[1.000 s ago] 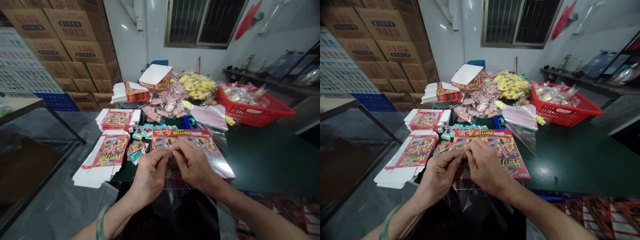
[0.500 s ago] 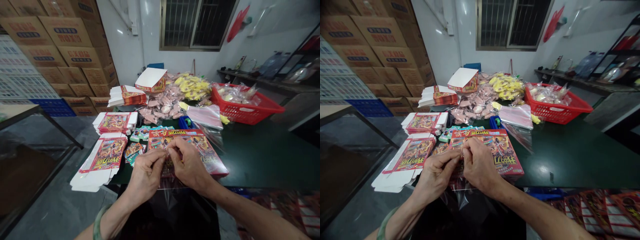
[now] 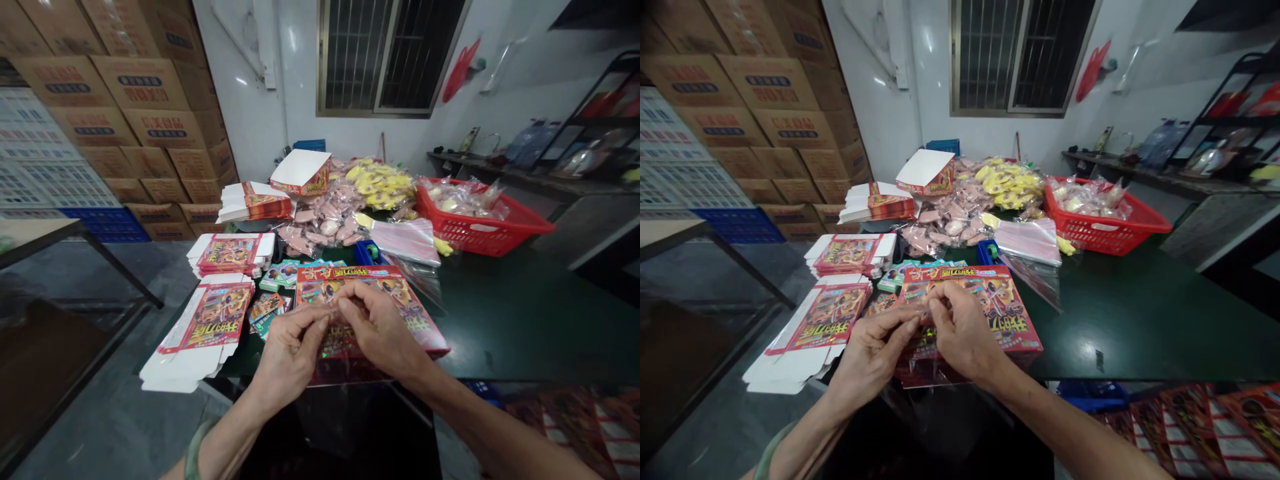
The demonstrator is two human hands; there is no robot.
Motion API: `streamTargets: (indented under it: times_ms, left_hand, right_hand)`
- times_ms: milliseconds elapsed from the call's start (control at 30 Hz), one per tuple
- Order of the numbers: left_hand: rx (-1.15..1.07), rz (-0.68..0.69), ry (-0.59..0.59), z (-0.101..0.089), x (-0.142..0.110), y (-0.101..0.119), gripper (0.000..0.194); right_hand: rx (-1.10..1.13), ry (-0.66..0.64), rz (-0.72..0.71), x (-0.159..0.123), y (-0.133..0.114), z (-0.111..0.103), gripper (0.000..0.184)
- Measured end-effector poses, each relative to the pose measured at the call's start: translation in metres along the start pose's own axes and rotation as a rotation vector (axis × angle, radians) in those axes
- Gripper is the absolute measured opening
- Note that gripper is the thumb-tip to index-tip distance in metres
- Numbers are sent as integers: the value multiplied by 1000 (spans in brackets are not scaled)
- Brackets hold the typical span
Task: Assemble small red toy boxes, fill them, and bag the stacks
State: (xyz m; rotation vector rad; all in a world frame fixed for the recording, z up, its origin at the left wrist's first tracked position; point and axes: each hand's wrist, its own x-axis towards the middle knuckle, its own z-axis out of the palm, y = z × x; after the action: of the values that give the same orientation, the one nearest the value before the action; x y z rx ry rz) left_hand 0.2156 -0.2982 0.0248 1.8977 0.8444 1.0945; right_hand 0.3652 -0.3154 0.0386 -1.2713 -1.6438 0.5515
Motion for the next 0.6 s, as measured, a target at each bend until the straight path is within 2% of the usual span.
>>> streamTargets:
  times_ms: [133,200,333,400,600]
  left_hand:
    - [21,-19,3,2,0,1,20]
    - [30,-18,-6,2,0,1,21]
    - [48,12,-34,3,1,3,19]
    - [64,37,-51,3,2,3,20]
    - [139,64,-58,5,1,3,23]
  right_hand:
    - [-303,115,-263,-3,-8,-15,21]
    - [-428,85,-354,-5,-14,-19,22]
    - [-637,-53,-415,-4,-20,-18,13]
    - [-697,-94,-428,-2,-20,-16,14]
    - [-796,-92,-521,1,-15,-10,26]
